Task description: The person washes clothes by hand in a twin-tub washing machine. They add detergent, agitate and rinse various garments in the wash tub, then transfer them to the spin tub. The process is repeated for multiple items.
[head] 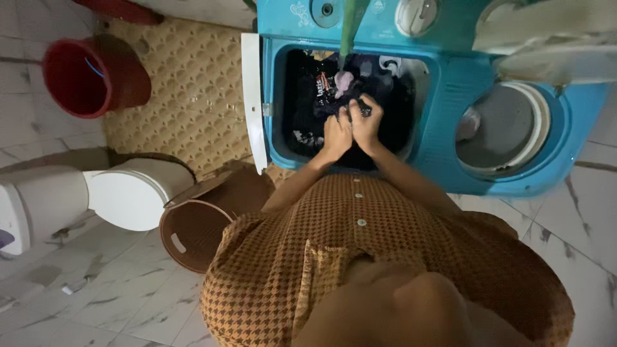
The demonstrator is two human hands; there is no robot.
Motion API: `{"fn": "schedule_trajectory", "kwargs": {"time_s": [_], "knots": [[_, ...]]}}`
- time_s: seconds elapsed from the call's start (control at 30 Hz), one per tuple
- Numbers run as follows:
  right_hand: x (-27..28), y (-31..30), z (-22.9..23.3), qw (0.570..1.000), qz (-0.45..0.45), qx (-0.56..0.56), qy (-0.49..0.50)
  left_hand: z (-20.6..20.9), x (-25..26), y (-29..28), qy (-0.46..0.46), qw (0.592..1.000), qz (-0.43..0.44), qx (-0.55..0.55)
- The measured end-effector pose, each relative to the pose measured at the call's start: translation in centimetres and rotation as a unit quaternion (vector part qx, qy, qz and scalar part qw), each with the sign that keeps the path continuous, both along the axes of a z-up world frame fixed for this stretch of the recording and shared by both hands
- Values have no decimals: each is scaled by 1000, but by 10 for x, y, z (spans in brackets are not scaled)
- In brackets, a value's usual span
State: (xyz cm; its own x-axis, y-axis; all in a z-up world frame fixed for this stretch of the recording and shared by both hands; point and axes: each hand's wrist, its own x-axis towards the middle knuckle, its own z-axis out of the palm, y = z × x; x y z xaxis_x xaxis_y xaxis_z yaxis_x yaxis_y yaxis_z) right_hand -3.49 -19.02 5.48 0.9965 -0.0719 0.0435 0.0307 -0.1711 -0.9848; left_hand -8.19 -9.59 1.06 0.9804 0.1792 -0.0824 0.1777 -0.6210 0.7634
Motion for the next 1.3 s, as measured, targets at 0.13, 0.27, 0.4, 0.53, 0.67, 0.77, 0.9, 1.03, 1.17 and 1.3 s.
{"fn": "schedule_trajectory", "kwargs": {"time_s": [0.13,0.27,0.4,0.53,0.67,0.77,0.9,1.03,1.17,1.3], "knots": [[-19,-14,18,998,-10,36,46,27,-14,-8,23,999,2,-26],[-34,-30,101,990,90,-72,-86,32,-23,-13,77,992,52,-89],[-53,-43,156,953,140,-141,-228,34,-24,-18,-23,961,99,-259],[-58,-59,126,972,92,-124,-177,54,-36,-42,-5,971,133,-198],[-56,-79,93,981,45,-99,-159,71,-36,-67,46,984,120,-127],[-55,-100,90,991,37,-87,-100,92,-37,-83,-68,989,43,-121],[-50,-140,104,995,65,-47,-63,129,-21,-109,-49,997,13,-63],[-56,-204,106,996,78,-1,-48,157,-15,-143,17,987,-64,-148],[-75,-282,85,991,-33,-119,-50,163,-10,-189,36,903,-153,-401],[-95,-335,98,958,-85,264,70,181,-5,-223,50,873,-247,-417]]}}
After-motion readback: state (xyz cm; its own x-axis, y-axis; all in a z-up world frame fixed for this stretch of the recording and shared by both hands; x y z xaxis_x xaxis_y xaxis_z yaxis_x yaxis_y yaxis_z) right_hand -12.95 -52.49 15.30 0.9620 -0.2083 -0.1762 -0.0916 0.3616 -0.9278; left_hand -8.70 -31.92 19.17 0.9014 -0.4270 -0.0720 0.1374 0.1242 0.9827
